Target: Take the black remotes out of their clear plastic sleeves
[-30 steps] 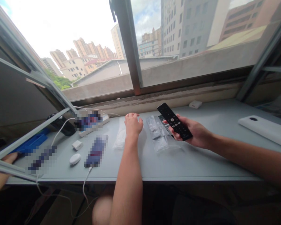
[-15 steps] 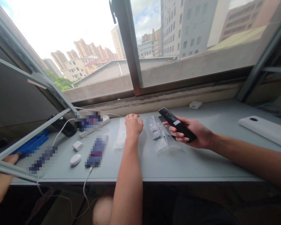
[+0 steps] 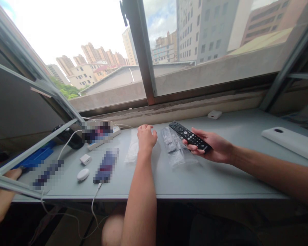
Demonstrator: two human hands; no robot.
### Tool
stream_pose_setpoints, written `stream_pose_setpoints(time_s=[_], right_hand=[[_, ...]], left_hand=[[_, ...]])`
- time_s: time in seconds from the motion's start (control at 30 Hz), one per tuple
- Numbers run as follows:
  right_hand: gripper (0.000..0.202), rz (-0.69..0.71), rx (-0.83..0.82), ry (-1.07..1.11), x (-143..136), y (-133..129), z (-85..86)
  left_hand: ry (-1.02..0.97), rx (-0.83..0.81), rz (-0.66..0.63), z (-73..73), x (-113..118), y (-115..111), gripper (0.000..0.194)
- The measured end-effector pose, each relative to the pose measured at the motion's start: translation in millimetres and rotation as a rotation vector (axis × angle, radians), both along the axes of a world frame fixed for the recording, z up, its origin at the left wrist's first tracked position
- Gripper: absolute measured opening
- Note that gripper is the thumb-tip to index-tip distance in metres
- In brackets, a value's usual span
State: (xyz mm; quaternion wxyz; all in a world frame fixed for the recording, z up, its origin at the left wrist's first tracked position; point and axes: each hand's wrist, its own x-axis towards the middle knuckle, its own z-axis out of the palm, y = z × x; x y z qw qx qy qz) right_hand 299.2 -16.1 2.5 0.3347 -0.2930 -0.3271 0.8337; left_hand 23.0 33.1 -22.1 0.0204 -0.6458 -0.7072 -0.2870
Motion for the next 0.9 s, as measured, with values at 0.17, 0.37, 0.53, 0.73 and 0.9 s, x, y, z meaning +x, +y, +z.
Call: stream_pose_setpoints(time_s=[0.17, 0.37, 0.53, 0.73, 0.9], right_hand=[[0.030, 0.033, 0.086, 0.033, 2.8, 2.8, -3.7], [0.031, -0.044, 0.171, 0.016, 3.8, 2.3, -6.0], [0.044, -0.119, 0.483, -0.060, -0.3, 1.4, -14.1], [0.044, -0.313, 1.126, -0.366, -2.2, -14.1, -15.5], [0.038, -0.328, 1.454, -0.478, 0.2, -19.8, -12.0]], left_hand=[[0.002, 0.004, -0.001, -0.6, -0.3, 0.4, 0.031], [0.001, 0.000, 0.004, -0.4, 0.4, -0.6, 0.031], [0.001, -0.003, 0.004, 0.1, 0.7, -0.7, 0.030], [-0.002, -0.010, 0.003, 0.9, 0.5, -0.6, 0.032], [-0.007, -0.010, -0.001, 1.0, 0.7, -0.8, 0.031]])
